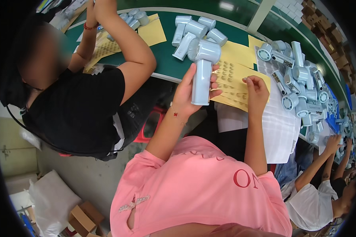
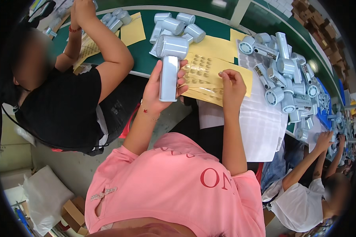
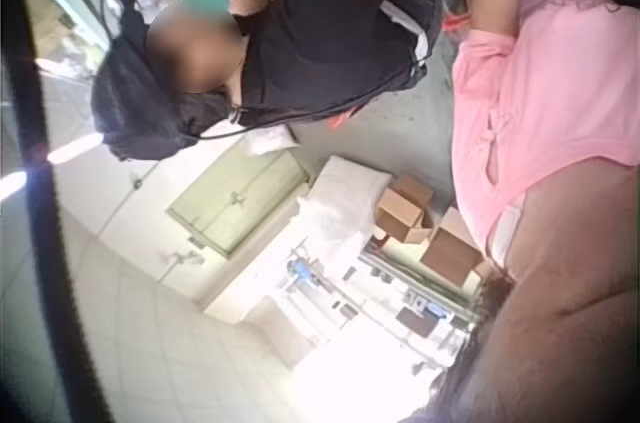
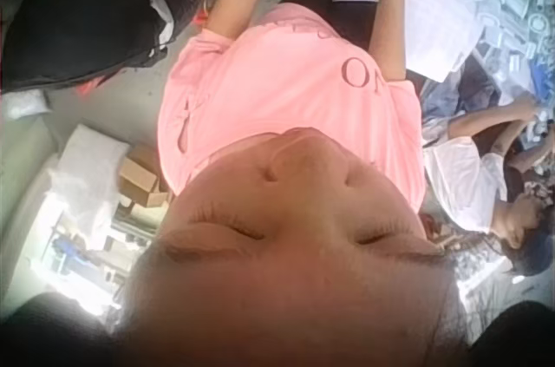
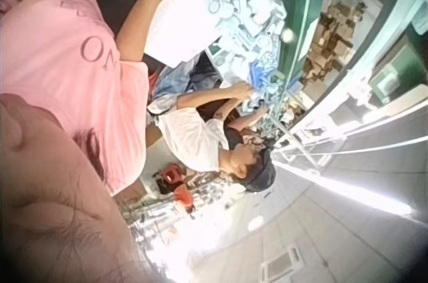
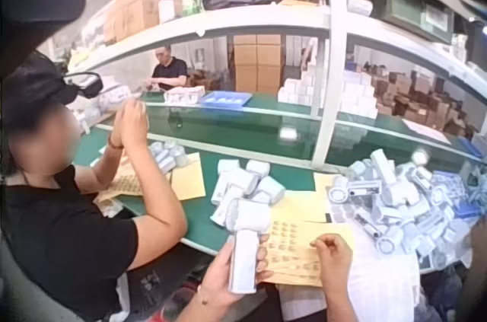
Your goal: Applying labels or stickers to portable hand fans at a factory assembly line.
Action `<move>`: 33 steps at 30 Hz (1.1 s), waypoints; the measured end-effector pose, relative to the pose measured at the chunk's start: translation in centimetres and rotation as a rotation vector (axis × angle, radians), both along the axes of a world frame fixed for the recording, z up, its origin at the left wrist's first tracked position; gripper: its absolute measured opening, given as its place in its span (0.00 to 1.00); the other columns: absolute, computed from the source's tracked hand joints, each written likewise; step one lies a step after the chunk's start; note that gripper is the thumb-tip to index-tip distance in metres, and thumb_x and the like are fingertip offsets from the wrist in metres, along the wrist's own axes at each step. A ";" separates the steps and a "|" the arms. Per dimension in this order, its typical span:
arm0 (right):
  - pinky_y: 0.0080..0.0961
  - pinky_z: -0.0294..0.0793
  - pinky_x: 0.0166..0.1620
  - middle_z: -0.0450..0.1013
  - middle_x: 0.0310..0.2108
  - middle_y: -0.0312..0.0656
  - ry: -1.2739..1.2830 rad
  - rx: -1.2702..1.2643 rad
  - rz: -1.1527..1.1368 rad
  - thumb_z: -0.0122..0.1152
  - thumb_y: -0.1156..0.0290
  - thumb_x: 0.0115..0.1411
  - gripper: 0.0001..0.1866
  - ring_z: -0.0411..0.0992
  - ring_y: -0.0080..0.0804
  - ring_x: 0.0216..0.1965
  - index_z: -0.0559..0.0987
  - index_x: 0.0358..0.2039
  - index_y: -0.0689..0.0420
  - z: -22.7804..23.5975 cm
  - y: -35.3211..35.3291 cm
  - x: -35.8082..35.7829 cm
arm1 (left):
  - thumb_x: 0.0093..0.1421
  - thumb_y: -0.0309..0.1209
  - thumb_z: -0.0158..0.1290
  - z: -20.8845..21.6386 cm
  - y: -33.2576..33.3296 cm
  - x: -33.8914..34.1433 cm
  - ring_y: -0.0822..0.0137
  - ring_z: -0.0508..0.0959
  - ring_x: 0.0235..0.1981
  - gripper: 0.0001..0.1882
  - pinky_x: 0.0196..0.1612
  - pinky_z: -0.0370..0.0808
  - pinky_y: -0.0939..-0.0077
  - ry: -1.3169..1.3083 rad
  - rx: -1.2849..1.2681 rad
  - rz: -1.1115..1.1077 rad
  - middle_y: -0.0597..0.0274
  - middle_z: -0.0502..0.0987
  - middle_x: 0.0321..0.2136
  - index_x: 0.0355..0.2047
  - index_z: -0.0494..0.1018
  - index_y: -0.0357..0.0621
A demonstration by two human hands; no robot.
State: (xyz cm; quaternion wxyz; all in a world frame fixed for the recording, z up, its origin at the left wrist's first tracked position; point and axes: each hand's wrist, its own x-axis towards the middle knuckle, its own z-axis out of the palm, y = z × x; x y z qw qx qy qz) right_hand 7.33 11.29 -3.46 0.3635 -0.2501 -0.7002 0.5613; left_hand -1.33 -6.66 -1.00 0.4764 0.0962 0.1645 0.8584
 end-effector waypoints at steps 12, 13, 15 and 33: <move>0.19 0.73 0.36 0.72 0.30 0.40 0.043 -0.152 0.186 0.57 0.80 0.54 0.06 0.74 0.27 0.33 0.75 0.33 0.68 5.0 2.0 5.0 | 0.61 0.47 0.43 -1.6 1.4 -1.9 0.73 0.71 0.27 0.25 0.31 0.71 0.79 0.643 -0.631 0.393 0.63 0.72 0.26 0.45 0.64 0.34; 0.18 0.73 0.35 0.72 0.30 0.40 -0.027 -0.155 0.271 0.57 0.79 0.53 0.06 0.73 0.25 0.32 0.75 0.31 0.67 4.5 2.1 3.9 | 0.58 0.44 0.49 -1.7 2.3 -2.1 0.66 0.72 0.29 0.23 0.33 0.70 0.73 0.754 -0.710 0.443 0.59 0.72 0.26 0.41 0.67 0.35; 0.18 0.72 0.34 0.72 0.30 0.39 -0.098 -0.167 0.351 0.58 0.79 0.53 0.05 0.72 0.23 0.30 0.75 0.30 0.66 3.3 2.4 1.8 | 0.55 0.46 0.52 -1.5 3.3 -2.5 0.61 0.72 0.30 0.24 0.34 0.70 0.70 1.128 -0.927 0.454 0.55 0.72 0.26 0.39 0.68 0.34; 0.16 0.68 0.28 0.72 0.23 0.37 -0.479 -0.075 0.485 0.59 0.77 0.51 0.04 0.69 0.20 0.23 0.76 0.28 0.64 2.2 4.0 -1.9 | 0.50 0.53 0.54 -0.8 6.5 -2.8 0.50 0.76 0.27 0.30 0.30 0.70 0.64 1.115 -1.024 0.131 0.46 0.74 0.23 0.33 0.67 0.33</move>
